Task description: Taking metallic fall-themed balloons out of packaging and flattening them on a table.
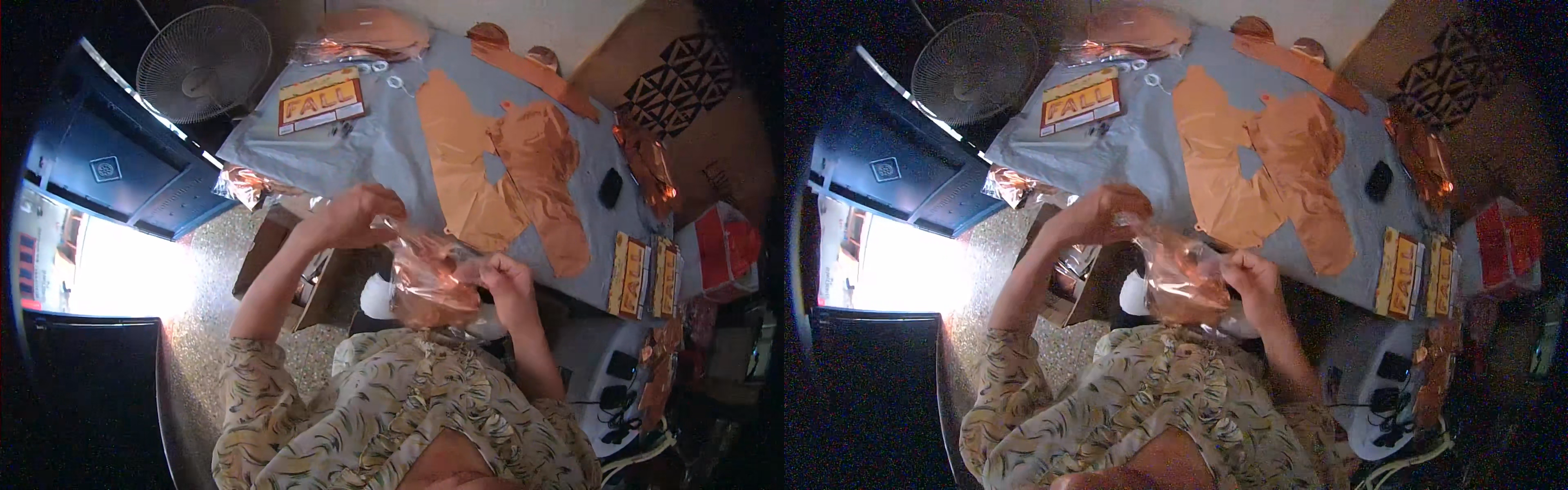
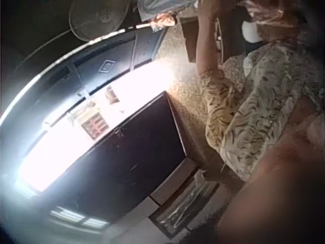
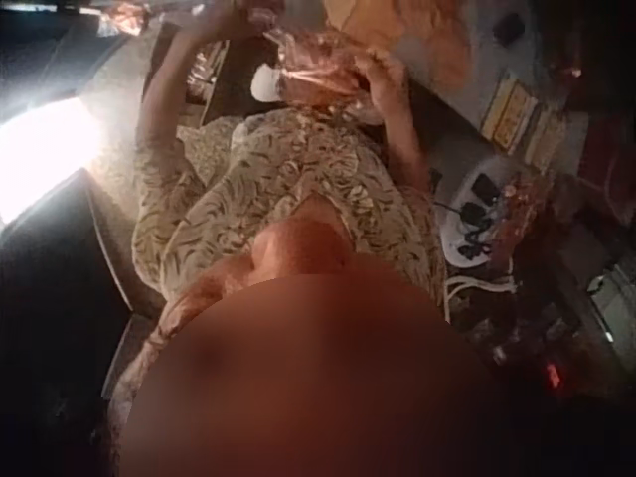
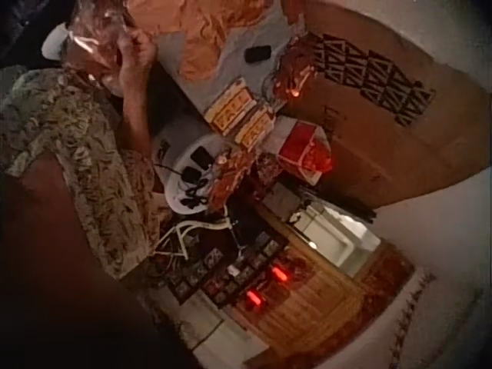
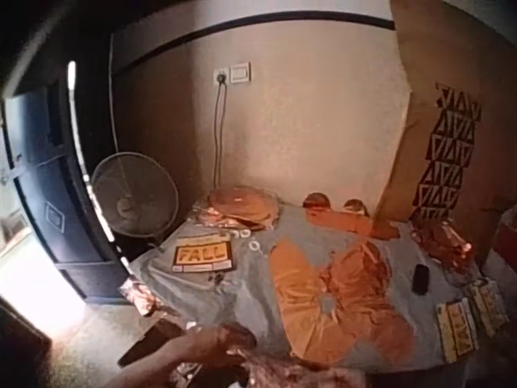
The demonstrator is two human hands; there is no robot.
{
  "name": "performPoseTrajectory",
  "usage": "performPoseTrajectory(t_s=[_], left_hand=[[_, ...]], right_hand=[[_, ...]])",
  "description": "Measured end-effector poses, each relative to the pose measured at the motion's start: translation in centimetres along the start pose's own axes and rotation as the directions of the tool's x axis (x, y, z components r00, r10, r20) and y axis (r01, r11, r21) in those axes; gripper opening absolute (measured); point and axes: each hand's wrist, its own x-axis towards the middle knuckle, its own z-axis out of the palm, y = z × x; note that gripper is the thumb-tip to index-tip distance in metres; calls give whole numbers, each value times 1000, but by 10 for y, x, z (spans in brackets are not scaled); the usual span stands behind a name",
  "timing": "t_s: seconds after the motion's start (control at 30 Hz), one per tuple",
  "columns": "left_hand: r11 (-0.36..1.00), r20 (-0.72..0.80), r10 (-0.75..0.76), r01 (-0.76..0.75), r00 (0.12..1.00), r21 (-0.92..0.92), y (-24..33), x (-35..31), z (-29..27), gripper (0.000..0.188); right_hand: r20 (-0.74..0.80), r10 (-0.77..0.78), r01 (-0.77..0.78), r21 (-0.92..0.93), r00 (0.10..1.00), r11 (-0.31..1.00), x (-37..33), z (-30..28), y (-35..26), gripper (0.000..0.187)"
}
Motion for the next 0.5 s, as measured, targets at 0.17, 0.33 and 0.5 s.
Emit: performPoseTrajectory(t_s=[0.17, 0.33, 0.5], left_hand=[[991, -378, -124, 94, 918, -97, 14, -3, 14, 49], [848, -803, -529, 144, 273, -510, 41, -32, 93, 77], [458, -494, -860, -230, 131, -859, 72, -58, 137, 75]], right_hand=[[155, 128, -167, 276, 980, 946, -4, 5, -11, 20], [207, 0, -134, 635, 978, 761, 1, 16, -7, 24], [317, 15, -263, 758, 948, 597, 11, 32, -15, 27]])
